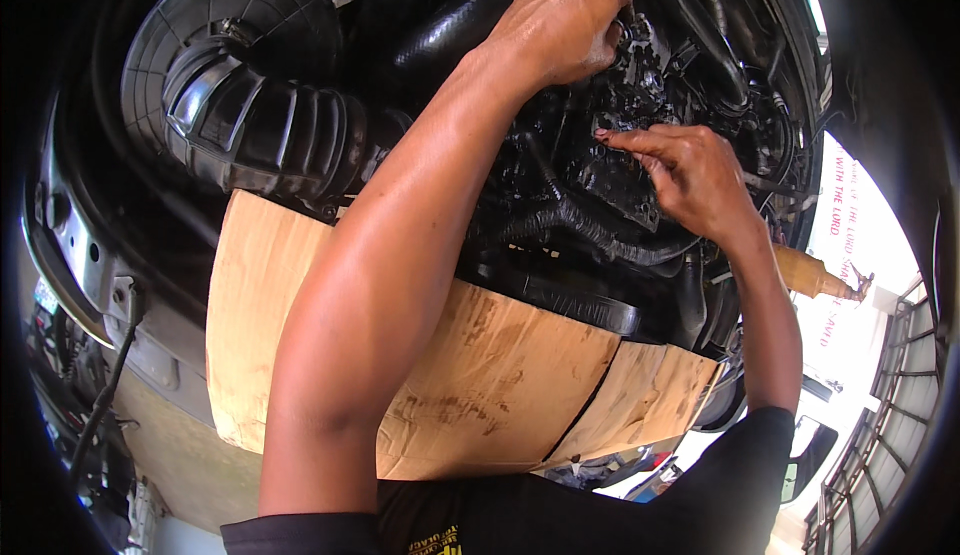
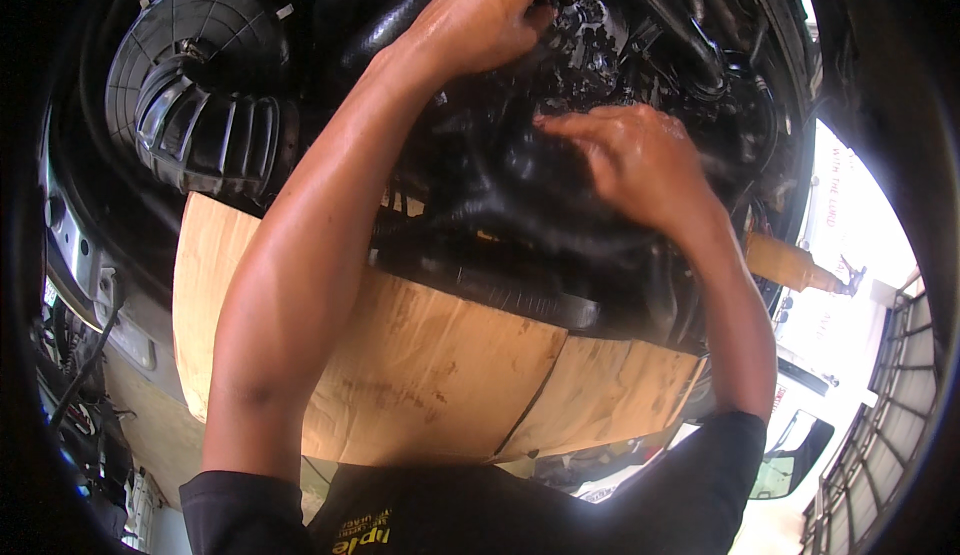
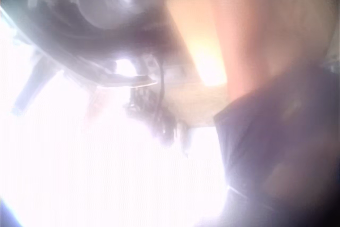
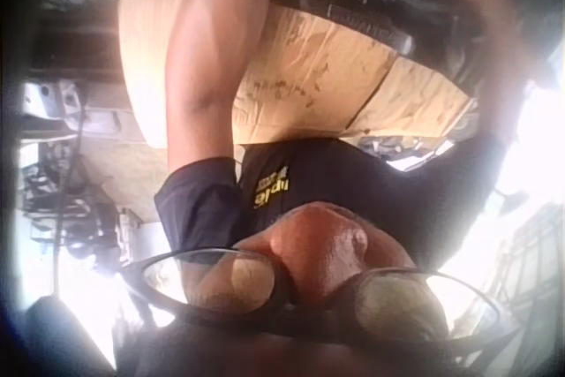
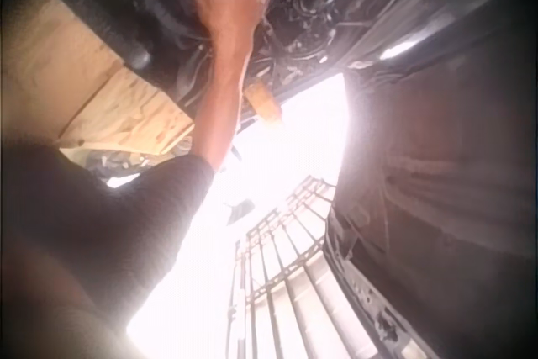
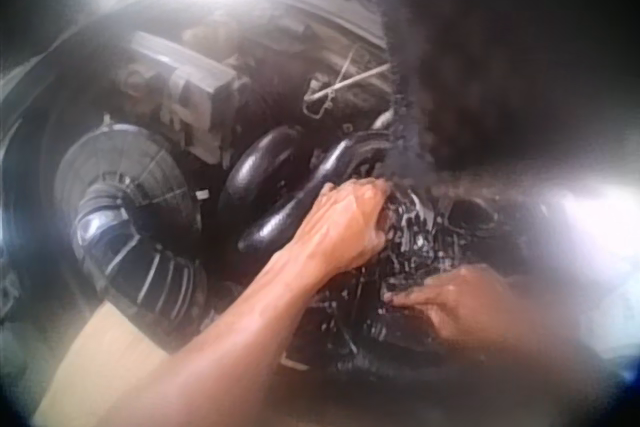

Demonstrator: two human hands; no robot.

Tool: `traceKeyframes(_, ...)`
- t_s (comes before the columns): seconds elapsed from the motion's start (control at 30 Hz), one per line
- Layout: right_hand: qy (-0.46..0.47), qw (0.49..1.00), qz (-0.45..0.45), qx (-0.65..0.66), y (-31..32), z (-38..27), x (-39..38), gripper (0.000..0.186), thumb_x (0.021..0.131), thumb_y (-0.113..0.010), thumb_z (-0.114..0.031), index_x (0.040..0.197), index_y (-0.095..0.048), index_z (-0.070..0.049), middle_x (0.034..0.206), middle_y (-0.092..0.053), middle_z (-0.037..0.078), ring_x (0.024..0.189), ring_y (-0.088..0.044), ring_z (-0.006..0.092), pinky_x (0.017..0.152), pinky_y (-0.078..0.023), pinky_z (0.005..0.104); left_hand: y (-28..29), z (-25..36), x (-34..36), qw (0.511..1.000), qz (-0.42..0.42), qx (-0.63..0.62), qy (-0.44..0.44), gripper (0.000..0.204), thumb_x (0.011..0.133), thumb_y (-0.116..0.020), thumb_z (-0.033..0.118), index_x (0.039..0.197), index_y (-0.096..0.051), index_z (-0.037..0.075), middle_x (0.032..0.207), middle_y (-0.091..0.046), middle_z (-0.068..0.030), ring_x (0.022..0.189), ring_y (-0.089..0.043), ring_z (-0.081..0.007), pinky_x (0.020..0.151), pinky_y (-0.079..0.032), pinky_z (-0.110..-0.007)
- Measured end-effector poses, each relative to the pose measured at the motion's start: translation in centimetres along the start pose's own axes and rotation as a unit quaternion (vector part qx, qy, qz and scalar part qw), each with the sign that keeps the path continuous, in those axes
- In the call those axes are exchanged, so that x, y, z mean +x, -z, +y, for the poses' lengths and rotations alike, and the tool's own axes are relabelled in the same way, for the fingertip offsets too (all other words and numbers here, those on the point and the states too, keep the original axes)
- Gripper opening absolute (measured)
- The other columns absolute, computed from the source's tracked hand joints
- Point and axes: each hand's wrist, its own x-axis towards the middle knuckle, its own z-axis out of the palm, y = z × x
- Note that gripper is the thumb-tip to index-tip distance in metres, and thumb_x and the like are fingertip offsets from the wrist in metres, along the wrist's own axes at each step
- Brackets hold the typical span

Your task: The person works on a car engine with the hood open, using a wrench to loosen and tighten bolts on the engine block. The person repeatedly adjusts components and manipulates hoses and wires within the engine bay.

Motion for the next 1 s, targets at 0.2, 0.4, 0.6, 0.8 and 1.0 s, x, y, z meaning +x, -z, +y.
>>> traceKeyframes(0.2, 0.001, 1.0, 0.01, 0.027, -0.2, 1.3, 1.0, 0.039, 0.098, -0.066, 0.005, 0.126, -0.082, -0.016, 0.113, -0.082, 0.013, 0.093, -0.081, 0.0294, 0.081, -0.063, 0.0391, 0.1, 0.0, -0.4, 0.999, 0.003, 0.038, -0.005, 0.04, 0.099, -0.072, 0.021, 0.136, -0.073, 0.008, 0.118, -0.081, -0.0162, 0.117, -0.076, -0.0333, 0.104, -0.054, -0.053)
traceKeyframes(0.4, -0.082, 0.995, 0.022, 0.044, -0.2, 2.6, 1.5, 0.024, 0.101, -0.069, -0.011, 0.12, -0.081, -0.019, 0.101, -0.079, 0.015, 0.096, -0.075, 0.0396, 0.087, -0.059, 0.0489, 2.3, 0.7, -0.1, 0.999, -0.016, -0.037, -0.007, 0.024, 0.093, -0.065, 0.012, 0.113, -0.072, -0.001, 0.113, -0.075, -0.0286, 0.115, -0.07, -0.0455, 0.098, -0.053, -0.057)
traceKeyframes(0.6, -0.041, 0.996, 0.035, 0.067, -0.8, 2.9, 1.2, 0.024, 0.1, -0.067, 0.0, 0.12, -0.079, -0.009, 0.107, -0.08, 0.016, 0.097, -0.079, 0.0349, 0.086, -0.061, 0.0412, 2.7, 0.9, -0.3, 0.998, -0.008, -0.05, -0.027, 0.028, 0.093, -0.066, 0.012, 0.118, -0.072, -0.001, 0.114, -0.076, -0.029, 0.114, -0.071, -0.0464, 0.099, -0.053, -0.057)
traceKeyframes(0.8, -0.022, 0.997, -0.012, 0.07, -0.6, 3.4, 0.8, 0.025, 0.1, -0.065, 0.007, 0.12, -0.077, -0.002, 0.116, -0.082, 0.015, 0.106, -0.08, 0.0314, 0.094, -0.062, 0.0366, 2.6, 1.3, -0.5, 0.998, -0.029, -0.049, -0.002, 0.028, 0.093, -0.066, 0.013, 0.116, -0.072, -0.001, 0.112, -0.076, -0.0289, 0.114, -0.071, -0.0466, 0.099, -0.053, -0.057)
traceKeyframes(1.0, -0.011, 0.987, 0.018, 0.162, -1.3, 3.5, -0.1, 0.023, 0.098, -0.062, 0.012, 0.115, -0.076, 0.005, 0.12, -0.081, 0.018, 0.111, -0.079, 0.0268, 0.099, -0.063, 0.0376, 1.7, 0.6, 0.1, 0.998, -0.054, -0.022, 0.015, 0.028, 0.093, -0.065, 0.013, 0.116, -0.073, -0.001, 0.112, -0.076, -0.0295, 0.112, -0.071, -0.0473, 0.098, -0.054, -0.058)
